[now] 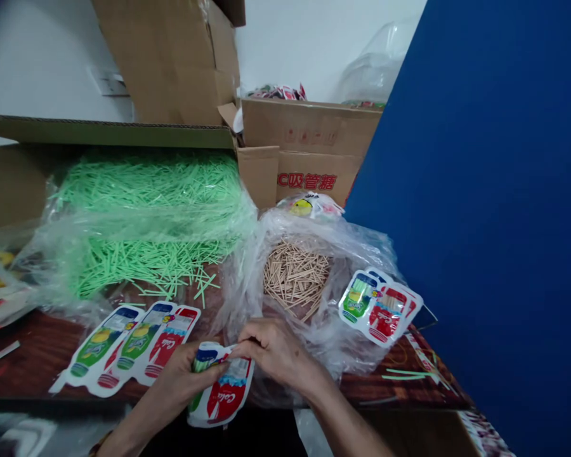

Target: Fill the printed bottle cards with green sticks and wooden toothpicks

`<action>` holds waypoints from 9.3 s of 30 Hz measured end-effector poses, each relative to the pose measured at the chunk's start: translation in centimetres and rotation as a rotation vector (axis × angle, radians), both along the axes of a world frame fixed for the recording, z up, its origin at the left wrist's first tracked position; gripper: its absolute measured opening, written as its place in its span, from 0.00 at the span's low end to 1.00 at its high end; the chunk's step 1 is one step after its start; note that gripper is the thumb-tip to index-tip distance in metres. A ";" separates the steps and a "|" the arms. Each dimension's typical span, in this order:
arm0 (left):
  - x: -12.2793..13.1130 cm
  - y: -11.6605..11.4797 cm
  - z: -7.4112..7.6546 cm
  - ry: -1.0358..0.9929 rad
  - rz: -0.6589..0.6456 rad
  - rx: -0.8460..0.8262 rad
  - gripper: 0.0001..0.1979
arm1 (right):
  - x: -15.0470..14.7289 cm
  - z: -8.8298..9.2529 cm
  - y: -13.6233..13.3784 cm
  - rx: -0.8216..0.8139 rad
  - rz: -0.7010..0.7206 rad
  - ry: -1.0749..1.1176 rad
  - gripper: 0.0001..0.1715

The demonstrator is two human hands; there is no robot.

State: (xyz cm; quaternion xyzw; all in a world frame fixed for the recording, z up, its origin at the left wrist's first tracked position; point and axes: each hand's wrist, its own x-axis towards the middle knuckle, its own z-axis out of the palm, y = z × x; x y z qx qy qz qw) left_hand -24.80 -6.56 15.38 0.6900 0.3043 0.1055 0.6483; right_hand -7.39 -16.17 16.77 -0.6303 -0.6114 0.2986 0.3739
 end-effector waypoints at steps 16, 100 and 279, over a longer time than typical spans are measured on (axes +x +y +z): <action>-0.1 -0.4 -2.0 0.022 0.052 -0.230 0.11 | 13.6 -4.2 3.0 -0.095 -0.451 -1.087 0.12; 0.2 0.4 1.4 -0.199 -0.108 -0.418 0.08 | -5.5 1.0 1.4 0.344 -0.623 1.288 0.12; 1.4 1.8 -0.9 -0.297 0.370 -0.135 0.11 | -2.8 -3.2 1.9 -0.013 -0.240 0.904 0.10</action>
